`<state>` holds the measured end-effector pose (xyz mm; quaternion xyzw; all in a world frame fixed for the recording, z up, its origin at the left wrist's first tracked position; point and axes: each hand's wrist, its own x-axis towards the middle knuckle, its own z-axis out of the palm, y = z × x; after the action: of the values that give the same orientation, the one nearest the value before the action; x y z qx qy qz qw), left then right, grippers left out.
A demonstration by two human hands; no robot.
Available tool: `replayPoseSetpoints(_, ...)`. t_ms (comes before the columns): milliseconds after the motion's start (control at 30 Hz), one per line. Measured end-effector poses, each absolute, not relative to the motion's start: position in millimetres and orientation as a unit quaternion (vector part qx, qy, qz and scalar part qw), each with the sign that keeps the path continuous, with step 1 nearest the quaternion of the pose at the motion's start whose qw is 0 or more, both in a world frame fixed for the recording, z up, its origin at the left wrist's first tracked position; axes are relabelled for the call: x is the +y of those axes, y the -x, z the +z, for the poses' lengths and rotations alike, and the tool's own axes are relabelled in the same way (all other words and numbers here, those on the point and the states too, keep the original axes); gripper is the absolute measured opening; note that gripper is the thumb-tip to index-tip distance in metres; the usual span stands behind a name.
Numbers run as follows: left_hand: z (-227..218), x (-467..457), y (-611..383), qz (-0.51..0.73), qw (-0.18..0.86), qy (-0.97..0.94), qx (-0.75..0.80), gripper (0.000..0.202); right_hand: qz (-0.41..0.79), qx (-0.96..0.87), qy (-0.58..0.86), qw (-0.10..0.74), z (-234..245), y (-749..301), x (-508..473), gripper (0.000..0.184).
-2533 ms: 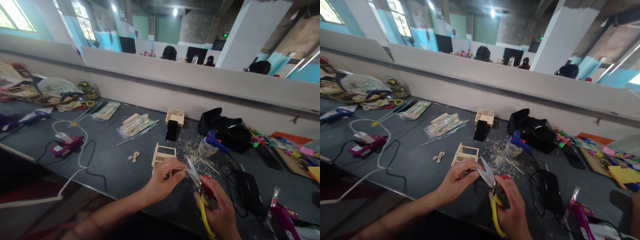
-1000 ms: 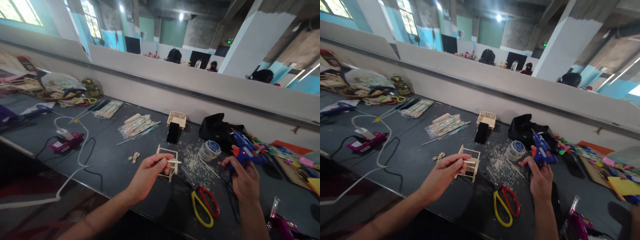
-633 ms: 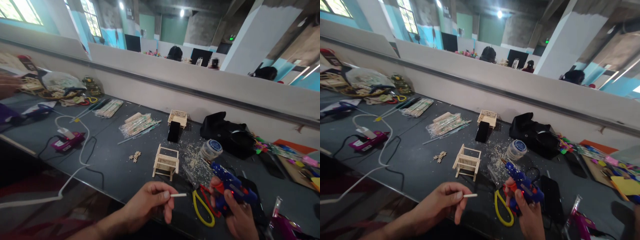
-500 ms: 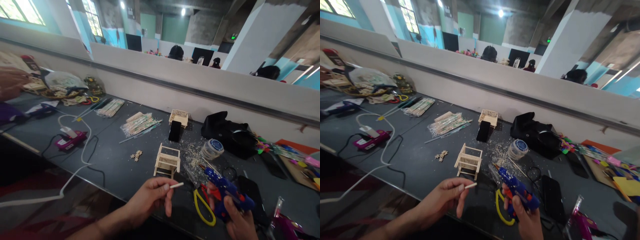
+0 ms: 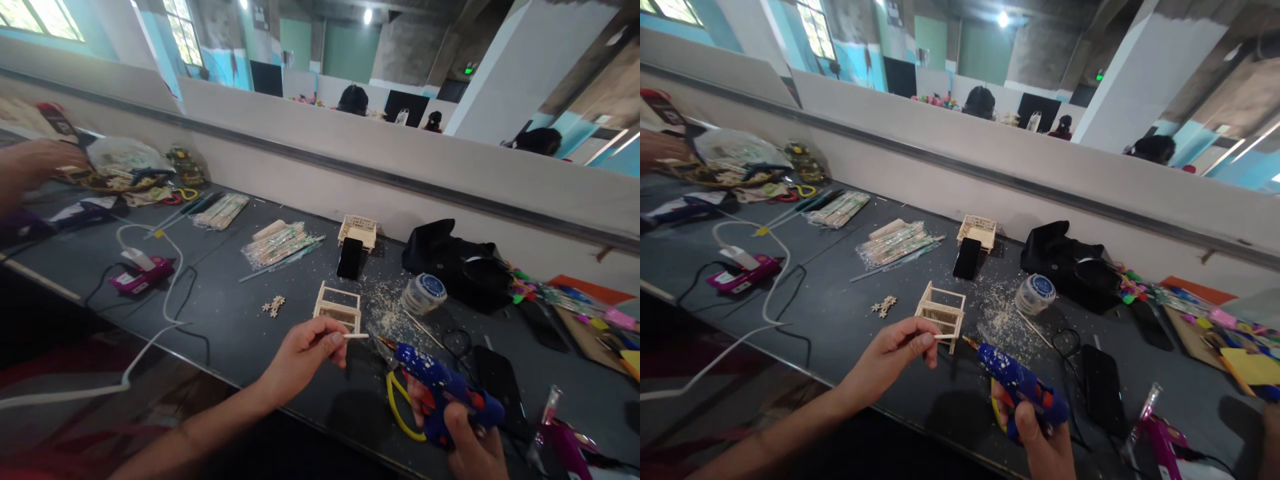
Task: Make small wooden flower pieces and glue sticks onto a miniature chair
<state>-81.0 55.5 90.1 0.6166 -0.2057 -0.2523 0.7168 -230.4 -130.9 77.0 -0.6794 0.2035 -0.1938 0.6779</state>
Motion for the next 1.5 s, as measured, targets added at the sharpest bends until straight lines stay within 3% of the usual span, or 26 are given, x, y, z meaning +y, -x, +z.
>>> replayPoseSetpoints(233,89.9,55.7,81.2,-0.236,0.705,-0.627,-0.232,0.023,-0.197,0.226,0.659,0.69,75.1,230.7,-128.3,0.045)
replayPoseSetpoints(433,88.9,56.4,81.1,-0.241,0.708,-0.621,-0.233,0.024,-0.154,0.195,0.67,0.699,69.6,230.9,-140.3,0.043)
replayPoseSetpoints(633,89.5,56.4,82.5,-0.248,0.716,-0.612,-0.226,0.027,-0.183,0.207,0.658,0.7,71.1,229.3,-135.8,0.041)
replayPoseSetpoints(1300,90.3,57.9,81.6,-0.245,0.713,-0.616,-0.228,0.028,-0.193,0.241,0.677,0.668,84.0,224.9,-122.9,0.053)
replayPoseSetpoints(1500,90.4,58.7,81.5,-0.243,0.717,-0.612,-0.229,0.026,-0.179,0.243,0.646,0.701,80.9,225.8,-122.9,0.049)
